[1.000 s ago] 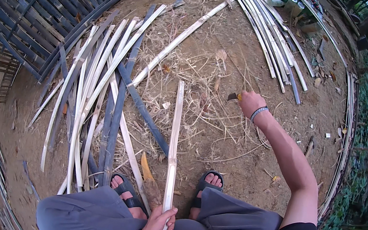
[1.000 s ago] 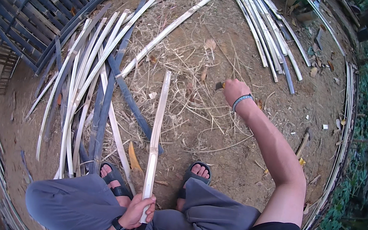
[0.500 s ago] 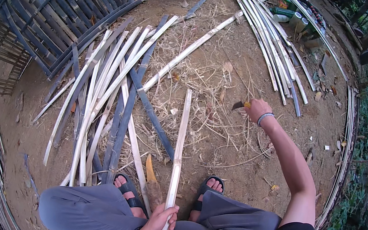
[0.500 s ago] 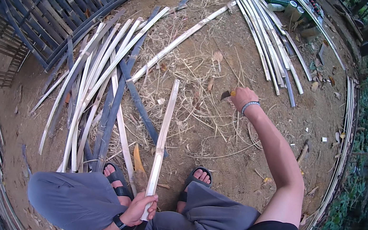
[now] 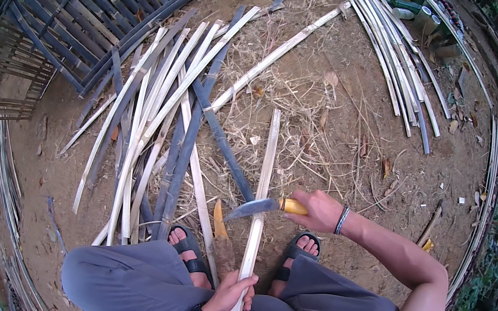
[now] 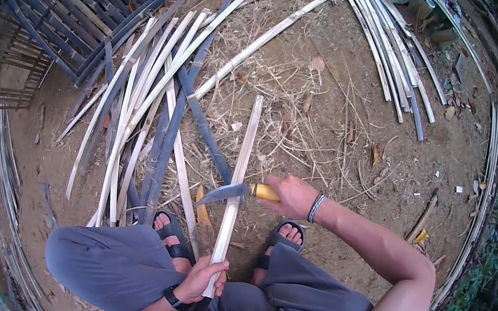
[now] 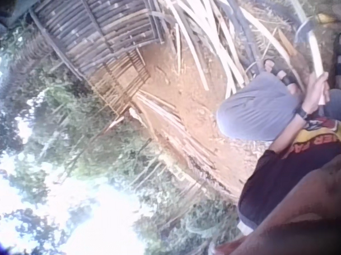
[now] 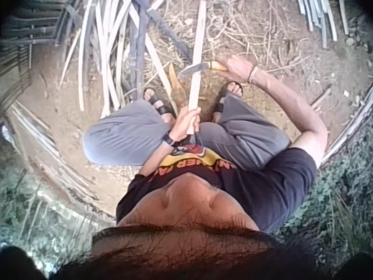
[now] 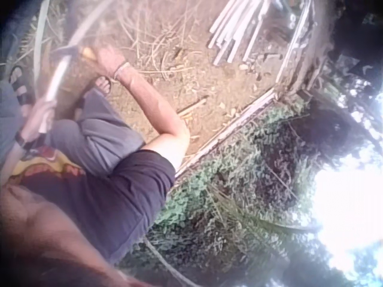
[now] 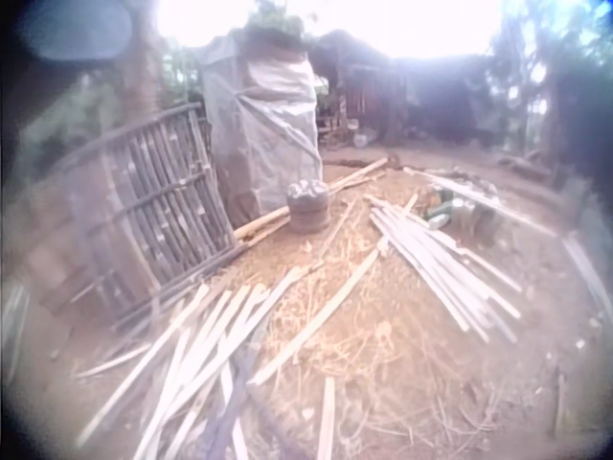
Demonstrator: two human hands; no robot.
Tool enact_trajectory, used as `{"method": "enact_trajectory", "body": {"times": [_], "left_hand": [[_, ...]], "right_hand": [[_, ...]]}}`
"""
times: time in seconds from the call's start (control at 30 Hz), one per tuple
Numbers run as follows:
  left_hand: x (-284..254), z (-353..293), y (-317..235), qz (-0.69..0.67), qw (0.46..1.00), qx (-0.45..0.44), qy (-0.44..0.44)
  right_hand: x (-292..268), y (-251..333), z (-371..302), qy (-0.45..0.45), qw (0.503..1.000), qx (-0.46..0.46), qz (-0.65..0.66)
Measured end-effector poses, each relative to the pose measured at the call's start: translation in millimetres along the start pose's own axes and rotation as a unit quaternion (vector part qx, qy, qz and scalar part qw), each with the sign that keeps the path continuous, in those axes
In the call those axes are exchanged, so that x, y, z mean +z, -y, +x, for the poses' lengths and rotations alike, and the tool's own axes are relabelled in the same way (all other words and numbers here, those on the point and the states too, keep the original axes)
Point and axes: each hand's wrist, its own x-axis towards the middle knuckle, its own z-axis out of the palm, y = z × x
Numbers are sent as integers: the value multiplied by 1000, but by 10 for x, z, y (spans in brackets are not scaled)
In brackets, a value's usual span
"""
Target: The person shaves a piece of bamboo by hand using a knife, removing thin strips from the surface.
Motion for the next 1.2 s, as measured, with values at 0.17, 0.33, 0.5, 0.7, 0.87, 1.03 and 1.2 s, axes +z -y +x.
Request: {"method": "enact_trajectory", "body": {"times": [0.17, 0.33, 0.5, 0.7, 0.87, 1.03, 1.2], "left_hand": [[23, 24, 26, 38, 999, 32, -22], [-4, 55, 65, 73, 995, 42, -55], [-10, 80, 97, 145, 985, 63, -66], [40, 57, 11, 162, 983, 57, -68], [-95, 92, 58, 139, 987, 51, -67], [-39, 73, 50, 136, 987, 53, -68], [-102, 92, 86, 147, 985, 53, -74]], "right_hand": [[478, -139, -175, 29, 996, -77, -36], [265, -13, -32, 26, 995, 28, -91], [274, 24, 112, 66, 986, 77, -135], [92, -354, 406, -31, 980, 155, -124], [263, -180, 279, 31, 991, 112, -67], [162, -449, 357, 10, 987, 137, -78], [324, -277, 258, 108, 982, 66, -140]]}}
